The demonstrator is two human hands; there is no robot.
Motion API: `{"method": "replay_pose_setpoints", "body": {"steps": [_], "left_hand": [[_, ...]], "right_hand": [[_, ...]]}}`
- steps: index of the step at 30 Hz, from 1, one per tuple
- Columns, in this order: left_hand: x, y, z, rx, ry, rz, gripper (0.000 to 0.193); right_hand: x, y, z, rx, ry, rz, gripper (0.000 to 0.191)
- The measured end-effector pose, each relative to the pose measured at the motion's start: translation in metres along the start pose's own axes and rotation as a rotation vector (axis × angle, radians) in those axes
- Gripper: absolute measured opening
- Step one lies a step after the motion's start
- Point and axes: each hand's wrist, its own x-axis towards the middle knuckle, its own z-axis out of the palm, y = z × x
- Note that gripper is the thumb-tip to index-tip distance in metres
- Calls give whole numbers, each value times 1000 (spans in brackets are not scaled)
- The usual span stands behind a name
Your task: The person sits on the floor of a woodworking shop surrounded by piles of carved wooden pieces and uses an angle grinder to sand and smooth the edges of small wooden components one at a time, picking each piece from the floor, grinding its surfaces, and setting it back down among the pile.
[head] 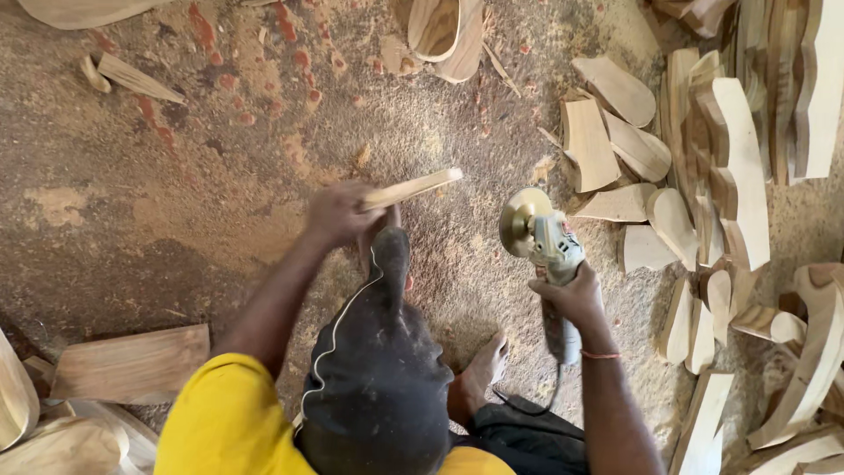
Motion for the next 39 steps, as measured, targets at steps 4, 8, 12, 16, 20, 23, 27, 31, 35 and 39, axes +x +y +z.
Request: {"method": "replay_pose_setpoints", "body": {"steps": [4,8,12,16,20,23,27,31,35,39], "left_hand": [[34,37,56,60,55,339,26],[31,36,75,113,18,350,22],[26,33,75,-14,-107,182,27],[27,33,76,-184,-127,60,34],[31,24,83,-61,-48,239,30],[36,16,91,21,-57,277,28],[40,12,96,31,-65,317,29],[43,10,96,78,-55,357,25],[48,9,96,141,-69,354,27],[52,9,97,200,-56,405,29]], "right_hand": [[7,1,-21,-126,32,-92,65],[3,5,-13,2,17,40,59],[5,-3,10,39,-73,124,61],[16,-24,32,27,-158,184,67],[22,-44,55,3,-222,164,74],[19,-51,67,-123,-271,104,82],[14,-54,74,-135,-332,71,79],[27,-48,67,-183,-275,90,80],[51,-36,55,-250,-214,103,78],[70,-28,42,-382,-128,147,80]]}}
